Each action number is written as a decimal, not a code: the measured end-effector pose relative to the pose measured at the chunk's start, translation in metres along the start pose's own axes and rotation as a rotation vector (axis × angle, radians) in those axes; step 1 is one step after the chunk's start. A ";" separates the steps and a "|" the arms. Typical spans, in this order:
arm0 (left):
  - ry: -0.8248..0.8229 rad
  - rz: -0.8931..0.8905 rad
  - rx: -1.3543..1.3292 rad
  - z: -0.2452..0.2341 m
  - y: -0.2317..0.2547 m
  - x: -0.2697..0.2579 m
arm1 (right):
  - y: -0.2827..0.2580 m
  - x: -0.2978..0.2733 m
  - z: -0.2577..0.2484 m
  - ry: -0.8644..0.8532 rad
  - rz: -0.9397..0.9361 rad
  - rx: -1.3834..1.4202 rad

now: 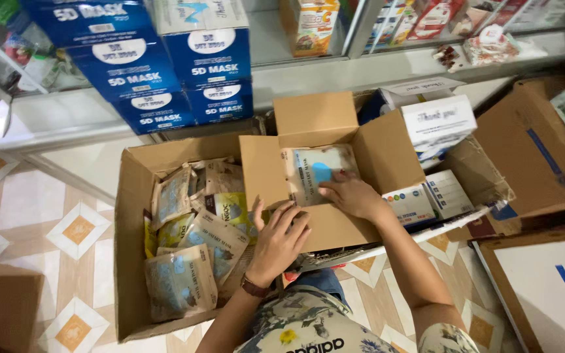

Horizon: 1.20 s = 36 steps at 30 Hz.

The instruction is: The person packs individually wrapped face masks into small cardboard boxes. They repeatedly pick up packages of masks from a larger container, place them into the small boxes, and then close the flaps. The person also handles larger boxes of masks, moving them from a shelf to the packing area.

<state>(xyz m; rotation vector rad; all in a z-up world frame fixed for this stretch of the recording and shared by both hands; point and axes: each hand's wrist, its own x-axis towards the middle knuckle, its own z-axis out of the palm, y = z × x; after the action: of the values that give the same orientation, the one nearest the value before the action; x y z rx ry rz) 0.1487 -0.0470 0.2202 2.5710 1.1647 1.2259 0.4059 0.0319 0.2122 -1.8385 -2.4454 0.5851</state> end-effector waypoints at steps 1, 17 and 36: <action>0.002 -0.001 0.010 -0.001 0.000 0.000 | -0.011 -0.006 -0.004 0.100 -0.036 -0.001; 0.455 -0.709 0.066 0.027 -0.203 -0.060 | -0.101 -0.036 0.012 0.680 -0.190 -0.031; -0.071 -1.204 0.298 0.075 -0.291 -0.166 | -0.095 -0.034 0.021 0.708 -0.179 -0.123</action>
<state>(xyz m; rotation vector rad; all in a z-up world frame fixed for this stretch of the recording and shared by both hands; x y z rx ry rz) -0.0420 0.0696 -0.0409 1.3908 2.3985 0.6475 0.3235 -0.0275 0.2293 -1.4787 -2.1347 -0.2086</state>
